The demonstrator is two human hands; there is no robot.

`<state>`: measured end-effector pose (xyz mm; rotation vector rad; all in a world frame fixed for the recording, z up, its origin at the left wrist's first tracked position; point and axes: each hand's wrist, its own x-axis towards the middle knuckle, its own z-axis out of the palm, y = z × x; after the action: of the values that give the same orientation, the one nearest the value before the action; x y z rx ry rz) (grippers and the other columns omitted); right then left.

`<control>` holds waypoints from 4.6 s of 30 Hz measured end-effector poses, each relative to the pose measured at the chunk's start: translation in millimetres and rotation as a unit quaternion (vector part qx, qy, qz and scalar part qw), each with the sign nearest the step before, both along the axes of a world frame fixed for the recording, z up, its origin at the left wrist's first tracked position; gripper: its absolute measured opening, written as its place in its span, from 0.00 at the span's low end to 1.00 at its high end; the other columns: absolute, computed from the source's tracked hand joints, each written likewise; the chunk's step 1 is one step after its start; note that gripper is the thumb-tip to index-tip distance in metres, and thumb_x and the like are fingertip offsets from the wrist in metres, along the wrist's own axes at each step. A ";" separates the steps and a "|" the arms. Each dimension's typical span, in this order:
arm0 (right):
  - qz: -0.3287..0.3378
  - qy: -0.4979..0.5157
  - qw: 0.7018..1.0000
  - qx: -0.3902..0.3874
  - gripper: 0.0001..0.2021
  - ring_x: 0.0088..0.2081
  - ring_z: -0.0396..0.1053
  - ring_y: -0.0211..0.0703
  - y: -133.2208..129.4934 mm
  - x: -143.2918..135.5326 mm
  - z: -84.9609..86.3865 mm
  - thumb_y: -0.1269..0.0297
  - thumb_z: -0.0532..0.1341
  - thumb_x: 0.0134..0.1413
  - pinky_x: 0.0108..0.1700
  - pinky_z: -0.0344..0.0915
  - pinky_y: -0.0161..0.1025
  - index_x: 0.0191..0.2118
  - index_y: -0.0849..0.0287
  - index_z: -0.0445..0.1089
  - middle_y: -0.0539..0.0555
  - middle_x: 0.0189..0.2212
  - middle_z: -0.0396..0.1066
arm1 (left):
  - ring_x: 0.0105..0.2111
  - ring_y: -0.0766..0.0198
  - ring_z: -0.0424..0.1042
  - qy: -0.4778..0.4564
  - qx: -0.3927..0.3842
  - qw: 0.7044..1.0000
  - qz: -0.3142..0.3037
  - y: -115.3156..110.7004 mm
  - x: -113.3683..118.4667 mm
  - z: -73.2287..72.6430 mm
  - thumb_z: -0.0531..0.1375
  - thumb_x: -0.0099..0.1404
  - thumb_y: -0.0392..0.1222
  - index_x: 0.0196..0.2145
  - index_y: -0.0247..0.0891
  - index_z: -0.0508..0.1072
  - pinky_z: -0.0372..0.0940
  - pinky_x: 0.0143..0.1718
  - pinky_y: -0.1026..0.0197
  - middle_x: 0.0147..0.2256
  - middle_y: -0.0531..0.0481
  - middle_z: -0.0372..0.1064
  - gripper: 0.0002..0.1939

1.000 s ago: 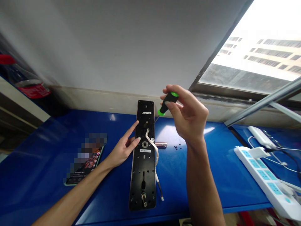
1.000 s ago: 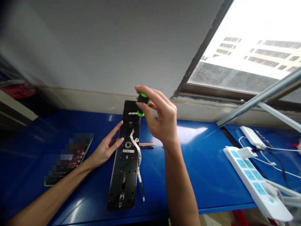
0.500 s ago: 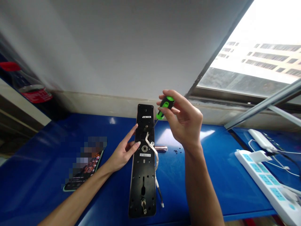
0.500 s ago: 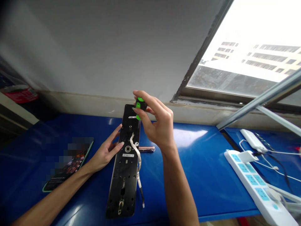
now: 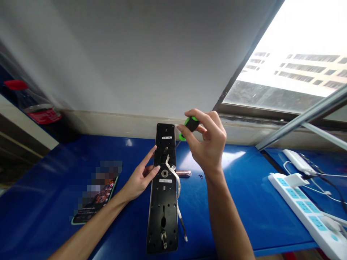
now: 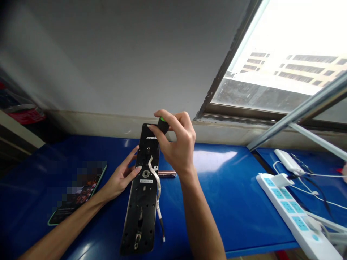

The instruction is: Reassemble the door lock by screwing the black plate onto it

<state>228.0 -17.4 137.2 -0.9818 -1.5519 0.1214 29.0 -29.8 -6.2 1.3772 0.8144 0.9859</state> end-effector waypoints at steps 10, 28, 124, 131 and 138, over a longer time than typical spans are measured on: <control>0.074 -0.059 0.994 -0.057 0.18 0.46 0.77 0.44 -7.4 28.3 10.9 0.68 0.63 0.59 0.44 0.79 0.42 0.54 0.52 0.70 0.51 0.44 0.76 | 0.62 0.48 0.65 0.117 0.126 0.985 0.035 2.9 -4.2 7.2 0.56 0.73 0.49 0.73 0.52 0.40 0.63 0.62 0.41 0.70 0.41 0.49 0.38; 0.021 -0.169 0.938 -0.302 0.15 0.28 0.71 0.38 -10.0 131.2 -4.7 0.65 0.68 0.48 0.30 0.66 0.35 0.40 0.53 0.64 0.48 0.30 0.72 | 0.46 0.49 0.75 0.471 0.475 0.724 -0.167 -4.0 108.4 77.0 0.54 0.73 0.41 0.49 0.35 0.78 0.68 0.49 0.47 0.44 0.39 0.77 0.15; 0.163 -0.017 0.986 0.023 0.25 0.46 0.79 0.48 -12.7 -2.7 10.3 0.68 0.66 0.57 0.47 0.81 0.49 0.57 0.43 0.59 0.49 0.45 0.74 | 0.51 0.54 0.72 0.263 0.390 0.848 0.245 -6.1 -7.7 31.5 0.64 0.67 0.41 0.54 0.40 0.73 0.70 0.53 0.47 0.50 0.43 0.74 0.17; 0.098 -0.022 0.994 0.050 0.26 0.50 0.77 0.50 -13.4 -8.2 8.5 0.68 0.67 0.57 0.55 0.78 0.53 0.56 0.38 0.62 0.49 0.57 0.67 | 0.51 0.54 0.74 0.175 0.252 0.933 0.188 -1.4 1.0 7.2 0.61 0.70 0.44 0.62 0.42 0.65 0.75 0.48 0.51 0.57 0.40 0.69 0.24; 0.080 -0.015 0.993 0.089 0.22 0.47 0.78 0.49 -9.7 -10.8 3.3 0.69 0.67 0.56 0.50 0.80 0.51 0.55 0.44 0.66 0.51 0.53 0.71 | 0.38 0.57 0.81 0.026 0.108 0.989 0.099 3.3 3.2 -0.3 0.63 0.68 0.46 0.65 0.37 0.61 0.78 0.43 0.54 0.50 0.37 0.76 0.31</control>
<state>217.3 -27.1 140.5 -0.7219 -1.6389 0.0787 32.2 -26.5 -6.5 1.5329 0.9163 1.2250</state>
